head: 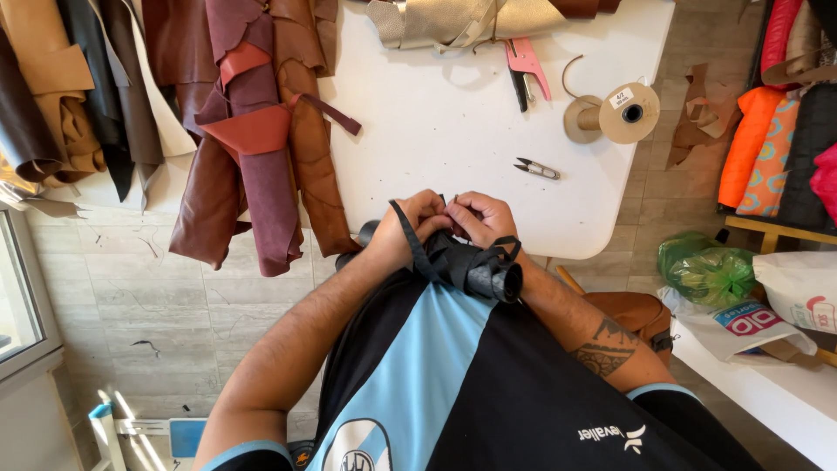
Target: Rolling up leather scraps and securing them by tying string around them in knots.
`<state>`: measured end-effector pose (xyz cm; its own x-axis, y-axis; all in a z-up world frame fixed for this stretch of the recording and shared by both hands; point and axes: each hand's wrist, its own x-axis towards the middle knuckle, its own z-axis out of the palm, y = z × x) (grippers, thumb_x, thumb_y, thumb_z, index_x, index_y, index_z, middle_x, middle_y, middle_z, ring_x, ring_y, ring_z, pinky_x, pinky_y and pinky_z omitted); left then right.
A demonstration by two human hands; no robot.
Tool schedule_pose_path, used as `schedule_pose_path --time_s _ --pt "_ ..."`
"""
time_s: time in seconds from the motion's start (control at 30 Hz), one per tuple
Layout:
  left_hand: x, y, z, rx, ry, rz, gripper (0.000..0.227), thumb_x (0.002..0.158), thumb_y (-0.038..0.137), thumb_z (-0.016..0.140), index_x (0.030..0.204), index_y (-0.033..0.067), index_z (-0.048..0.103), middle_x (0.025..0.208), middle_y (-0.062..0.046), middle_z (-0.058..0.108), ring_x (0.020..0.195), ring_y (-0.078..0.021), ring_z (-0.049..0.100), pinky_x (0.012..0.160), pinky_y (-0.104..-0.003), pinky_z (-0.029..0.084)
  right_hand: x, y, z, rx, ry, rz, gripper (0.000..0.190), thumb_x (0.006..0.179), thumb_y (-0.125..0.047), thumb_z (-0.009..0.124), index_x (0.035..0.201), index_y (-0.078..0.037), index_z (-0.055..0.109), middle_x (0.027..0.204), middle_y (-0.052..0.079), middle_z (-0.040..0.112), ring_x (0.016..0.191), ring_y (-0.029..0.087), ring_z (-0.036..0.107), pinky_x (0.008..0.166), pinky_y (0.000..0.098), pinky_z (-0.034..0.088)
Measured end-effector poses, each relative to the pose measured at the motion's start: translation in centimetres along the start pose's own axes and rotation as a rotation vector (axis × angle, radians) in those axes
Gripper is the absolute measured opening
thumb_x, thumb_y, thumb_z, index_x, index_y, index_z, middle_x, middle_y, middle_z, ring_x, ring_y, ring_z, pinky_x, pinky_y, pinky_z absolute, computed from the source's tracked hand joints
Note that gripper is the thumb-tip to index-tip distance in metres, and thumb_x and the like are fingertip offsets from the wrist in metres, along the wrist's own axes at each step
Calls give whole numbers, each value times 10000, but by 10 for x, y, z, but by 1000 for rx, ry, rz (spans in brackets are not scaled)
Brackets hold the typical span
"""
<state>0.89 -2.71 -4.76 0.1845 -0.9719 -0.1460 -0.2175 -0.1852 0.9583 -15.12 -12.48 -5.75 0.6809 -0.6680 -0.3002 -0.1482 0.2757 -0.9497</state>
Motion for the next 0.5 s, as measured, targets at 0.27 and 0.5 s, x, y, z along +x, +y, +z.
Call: schedule_pose_path --time_s 0.27,0.5 --pt "-12 -49 4 137 115 88 192 983 294 703 986 135 595 765 -65 774 725 -310 754 638 -380 600 2 -25 23 -201 68 -155 207 1003 -82 672 819 -11 739 596 110 671 494 159 669 437 238 520" --pt "-28 -43 12 226 140 84 159 1028 291 653 1022 154 572 849 -66 785 777 -293 766 666 -375 616 0 -16 25 -19 119 49 83 967 -33 678 989 -10 602 660 122 671 496 106 593 466 220 482"
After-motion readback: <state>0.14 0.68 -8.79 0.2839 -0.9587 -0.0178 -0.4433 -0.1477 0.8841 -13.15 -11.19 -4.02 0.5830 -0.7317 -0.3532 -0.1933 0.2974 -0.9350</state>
